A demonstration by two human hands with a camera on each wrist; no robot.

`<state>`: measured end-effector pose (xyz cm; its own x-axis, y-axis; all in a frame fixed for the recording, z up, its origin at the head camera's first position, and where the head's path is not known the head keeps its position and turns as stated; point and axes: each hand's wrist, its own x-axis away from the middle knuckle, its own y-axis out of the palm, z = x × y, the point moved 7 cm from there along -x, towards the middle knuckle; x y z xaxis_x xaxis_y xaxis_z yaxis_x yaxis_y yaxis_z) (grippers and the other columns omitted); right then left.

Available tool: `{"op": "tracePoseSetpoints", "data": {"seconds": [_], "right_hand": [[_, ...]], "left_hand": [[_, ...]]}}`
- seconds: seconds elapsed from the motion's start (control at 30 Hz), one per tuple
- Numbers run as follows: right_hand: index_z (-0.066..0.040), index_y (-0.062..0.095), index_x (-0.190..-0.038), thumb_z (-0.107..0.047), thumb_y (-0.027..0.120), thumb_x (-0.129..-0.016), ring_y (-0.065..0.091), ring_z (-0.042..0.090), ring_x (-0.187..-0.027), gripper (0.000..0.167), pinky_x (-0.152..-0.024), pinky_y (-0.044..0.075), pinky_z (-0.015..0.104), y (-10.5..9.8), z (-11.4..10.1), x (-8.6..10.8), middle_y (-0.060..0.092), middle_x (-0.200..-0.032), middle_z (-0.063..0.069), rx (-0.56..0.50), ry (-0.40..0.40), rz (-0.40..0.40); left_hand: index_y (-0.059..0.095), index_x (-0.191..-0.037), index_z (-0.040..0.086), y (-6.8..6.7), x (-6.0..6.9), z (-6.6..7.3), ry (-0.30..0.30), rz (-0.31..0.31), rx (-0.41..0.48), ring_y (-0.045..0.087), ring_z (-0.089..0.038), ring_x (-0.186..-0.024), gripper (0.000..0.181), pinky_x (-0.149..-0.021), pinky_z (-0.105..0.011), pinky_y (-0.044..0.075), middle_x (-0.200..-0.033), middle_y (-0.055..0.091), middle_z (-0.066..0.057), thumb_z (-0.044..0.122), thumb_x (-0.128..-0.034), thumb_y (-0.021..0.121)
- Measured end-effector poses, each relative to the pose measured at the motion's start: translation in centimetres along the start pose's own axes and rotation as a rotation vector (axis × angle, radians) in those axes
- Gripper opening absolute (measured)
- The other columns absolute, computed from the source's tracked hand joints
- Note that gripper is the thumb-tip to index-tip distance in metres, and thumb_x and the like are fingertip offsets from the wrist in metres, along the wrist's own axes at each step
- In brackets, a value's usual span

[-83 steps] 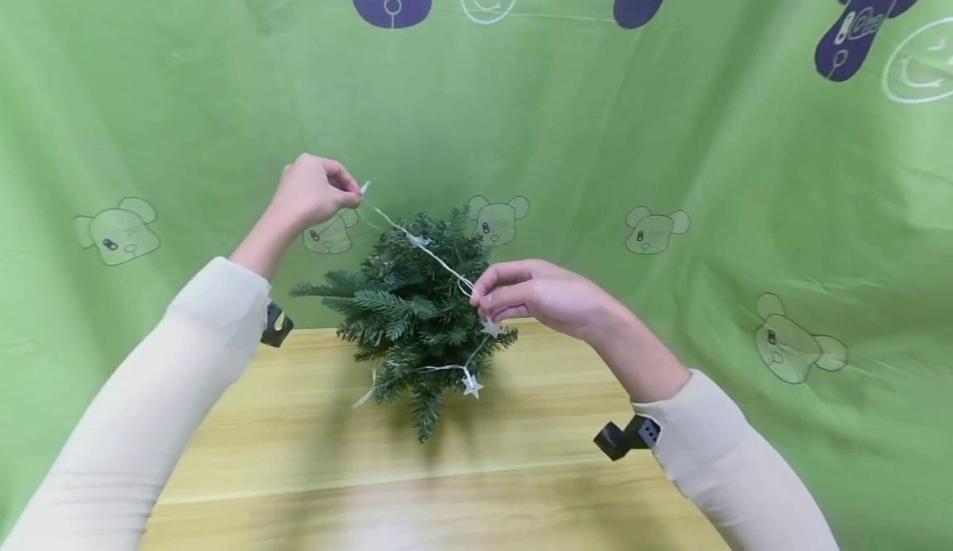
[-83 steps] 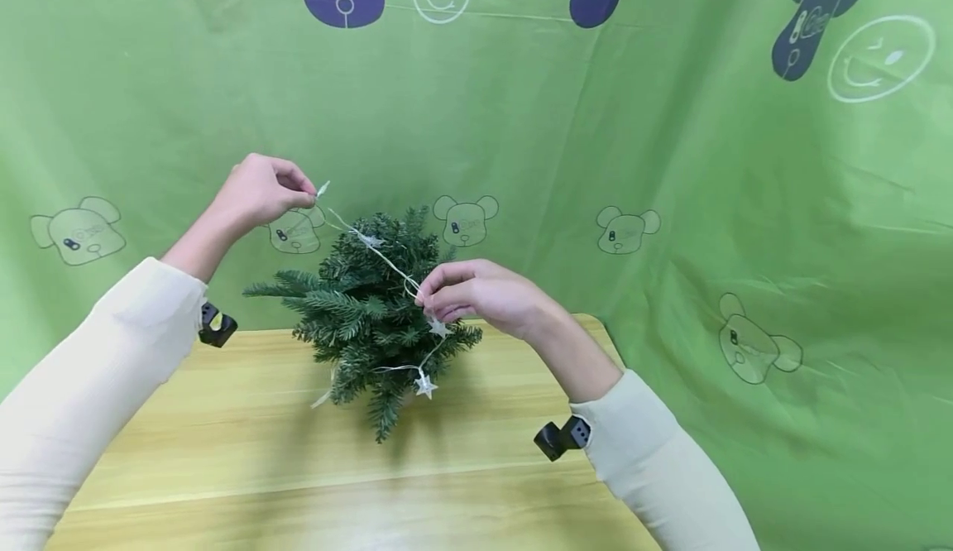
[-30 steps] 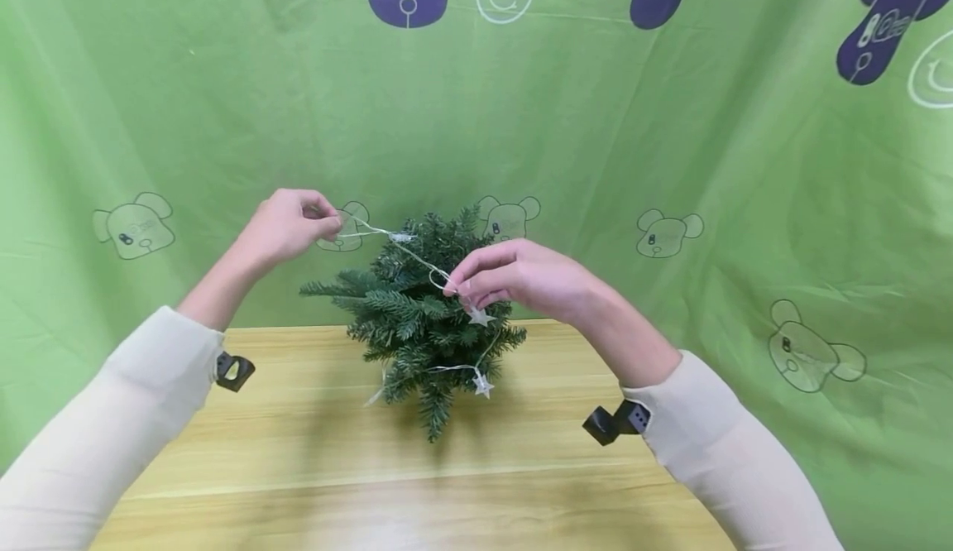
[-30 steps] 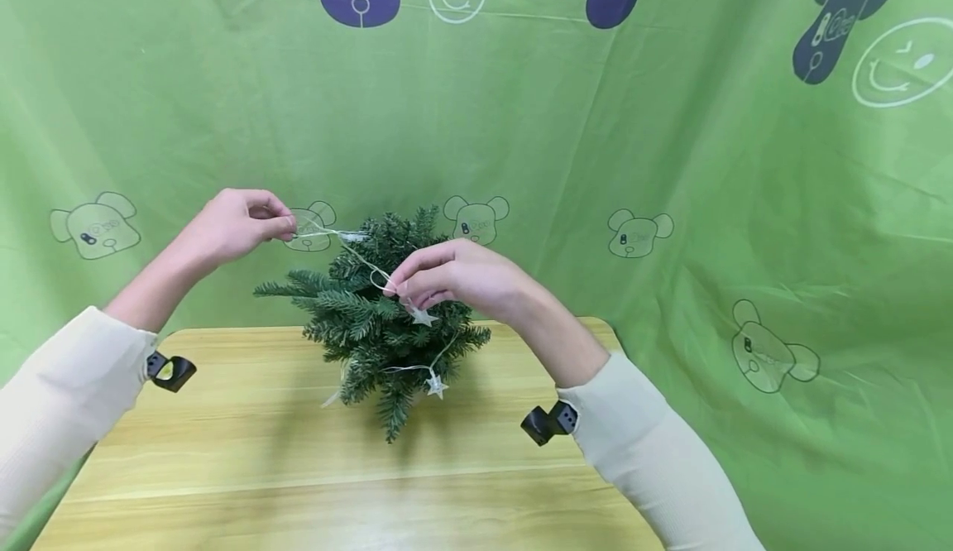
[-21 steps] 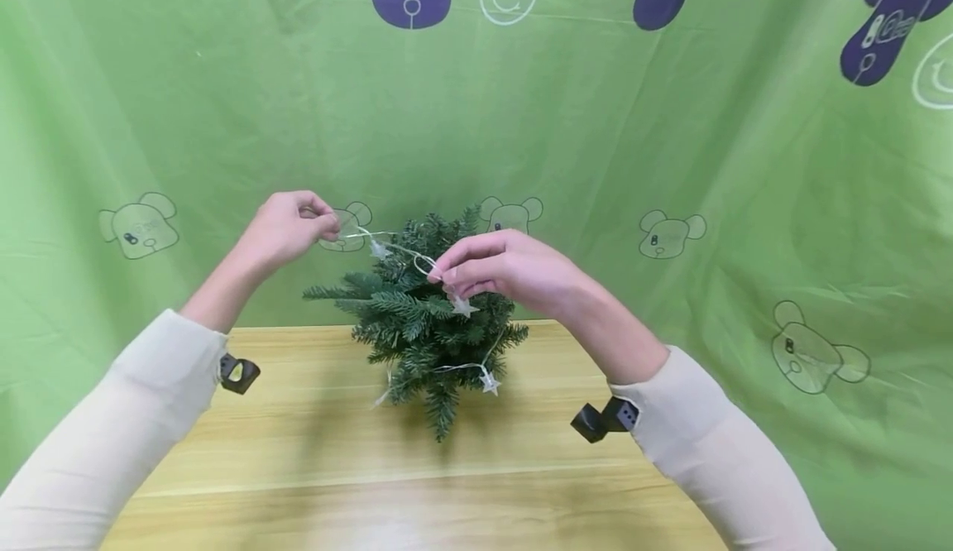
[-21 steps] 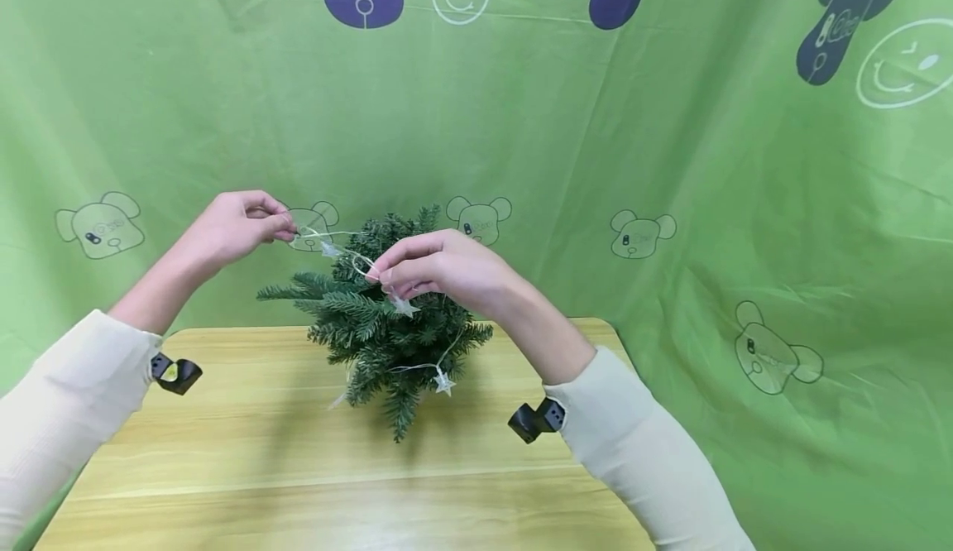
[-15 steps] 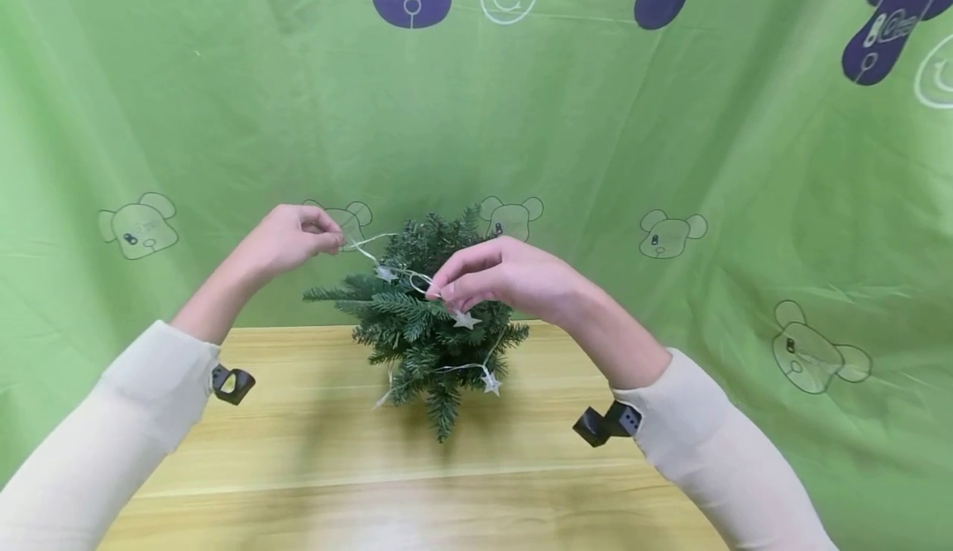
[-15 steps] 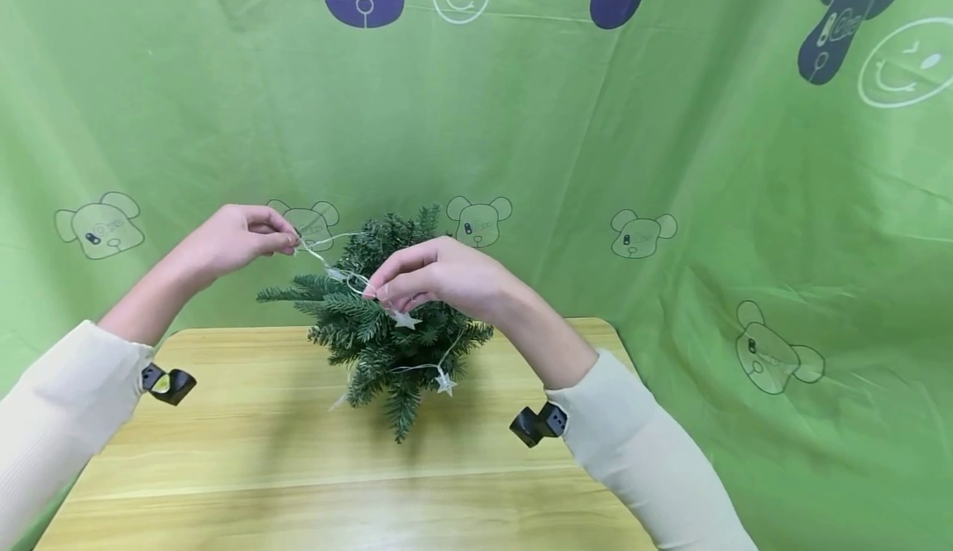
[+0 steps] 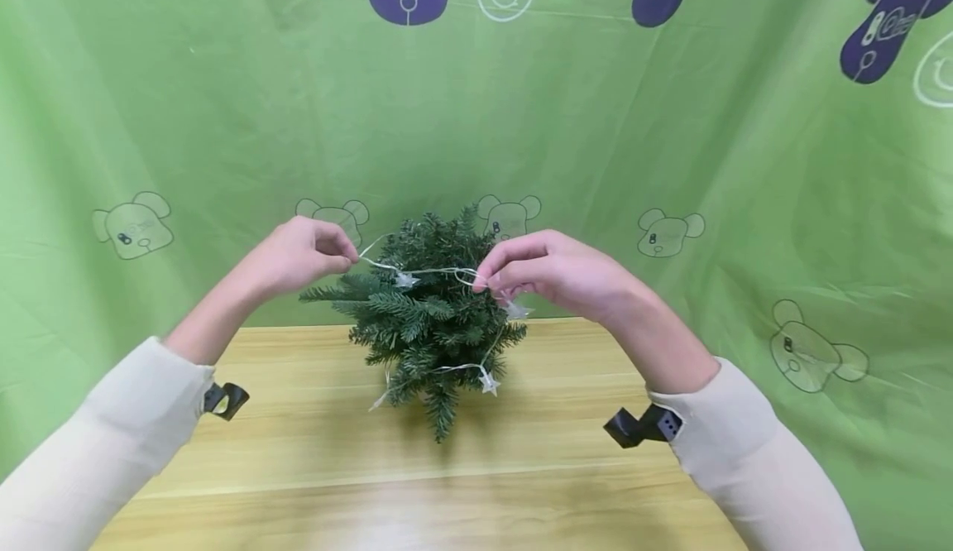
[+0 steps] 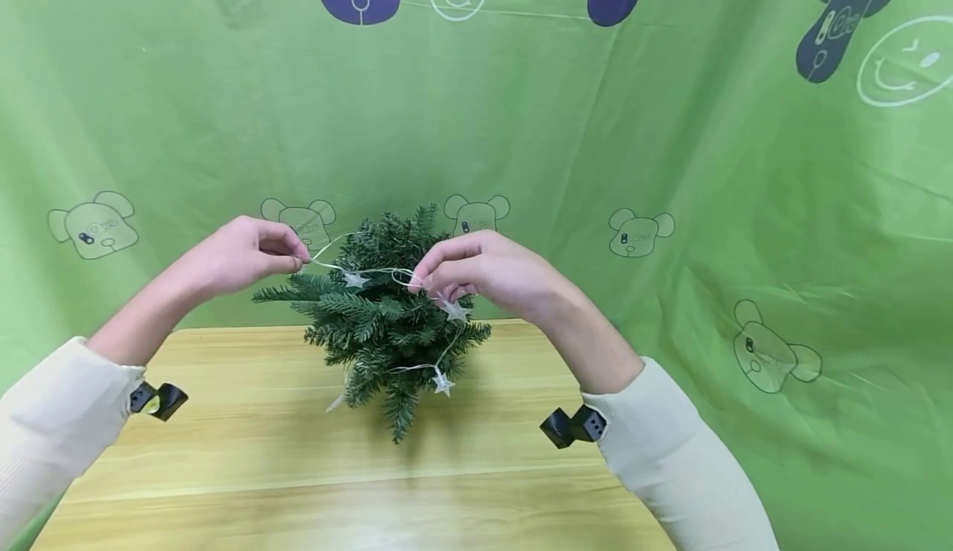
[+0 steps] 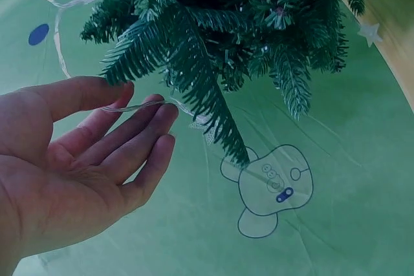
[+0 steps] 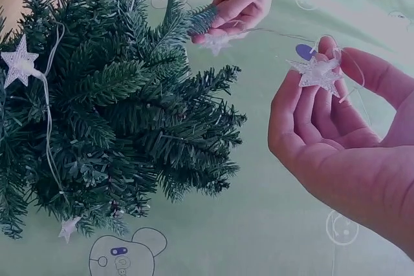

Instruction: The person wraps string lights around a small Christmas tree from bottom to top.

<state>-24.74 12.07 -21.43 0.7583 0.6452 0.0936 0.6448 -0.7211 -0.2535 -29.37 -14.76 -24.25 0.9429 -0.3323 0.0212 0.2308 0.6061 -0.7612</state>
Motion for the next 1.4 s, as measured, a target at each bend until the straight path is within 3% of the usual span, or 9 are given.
{"op": "tracePoseSetpoints", "data": {"seconds": [0.1, 0.33, 0.63, 0.87, 1.1, 1.4], "right_hand": [[0.001, 0.069, -0.111, -0.009, 0.063, -0.094, 0.060, 0.019, -0.078, 0.021, -0.072, 0.054, 0.031, 0.2, -0.2, 0.1, 0.064, -0.090, 0.012, 0.018, 0.000, -0.005], [-0.007, 0.073, -0.109, -0.016, 0.067, -0.094, 0.063, 0.026, -0.091, 0.019, -0.092, 0.053, 0.045, 2.1, -1.1, 0.0, 0.067, -0.097, 0.011, 0.113, -0.063, -0.056], [-0.006, 0.074, -0.109, -0.013, 0.063, -0.095, 0.062, 0.023, -0.089, 0.019, -0.088, 0.056, 0.039, 4.9, -0.9, -0.8, 0.068, -0.096, 0.012, 0.143, -0.083, -0.184], [-0.002, 0.073, -0.111, -0.012, 0.061, -0.094, 0.063, 0.025, -0.088, 0.022, -0.092, 0.056, 0.045, 6.1, 0.5, -1.1, 0.070, -0.096, 0.011, 0.174, -0.050, -0.272], [-0.009, 0.074, -0.109, -0.015, 0.060, -0.094, 0.063, 0.024, -0.088, 0.021, -0.089, 0.055, 0.041, 4.7, 2.0, -0.5, 0.069, -0.095, 0.016, 0.237, 0.017, -0.228], [-0.011, 0.074, -0.108, -0.018, 0.063, -0.094, 0.065, 0.025, -0.095, 0.020, -0.093, 0.055, 0.041, 1.5, 4.4, 0.2, 0.072, -0.100, 0.011, 0.310, 0.118, -0.142]], "left_hand": [[0.069, -0.115, 0.009, -0.1, 0.4, 0.2, 0.003, 0.016, 0.008, 0.062, -0.035, -0.120, 0.020, -0.109, -0.061, 0.042, -0.123, 0.071, -0.013, 0.018, -0.0986, 0.063], [0.068, -0.117, 0.009, -0.5, 1.1, -0.4, -0.009, 0.035, 0.013, 0.058, -0.038, -0.126, 0.023, -0.111, -0.063, 0.039, -0.128, 0.068, -0.016, 0.024, -0.0992, 0.063], [0.069, -0.114, 0.011, 0.0, 1.5, -1.4, -0.022, 0.022, 0.025, 0.061, -0.036, -0.123, 0.020, -0.109, -0.064, 0.041, -0.129, 0.068, -0.015, 0.015, -0.0949, 0.067], [0.070, -0.113, 0.009, 0.8, 1.7, -1.7, -0.019, 0.000, 0.011, 0.059, -0.041, -0.126, 0.020, -0.109, -0.064, 0.042, -0.137, 0.064, -0.018, 0.008, -0.0938, 0.065], [0.069, -0.119, 0.007, 1.5, 2.1, -1.6, -0.004, -0.008, -0.005, 0.064, -0.038, -0.120, 0.027, -0.106, -0.060, 0.047, -0.130, 0.068, -0.017, 0.008, -0.0921, 0.066], [0.067, -0.124, 0.006, 1.6, 2.5, -1.3, 0.002, -0.001, 0.009, 0.064, -0.038, -0.122, 0.035, -0.107, -0.058, 0.047, -0.129, 0.069, -0.017, 0.012, -0.0895, 0.073]]}}
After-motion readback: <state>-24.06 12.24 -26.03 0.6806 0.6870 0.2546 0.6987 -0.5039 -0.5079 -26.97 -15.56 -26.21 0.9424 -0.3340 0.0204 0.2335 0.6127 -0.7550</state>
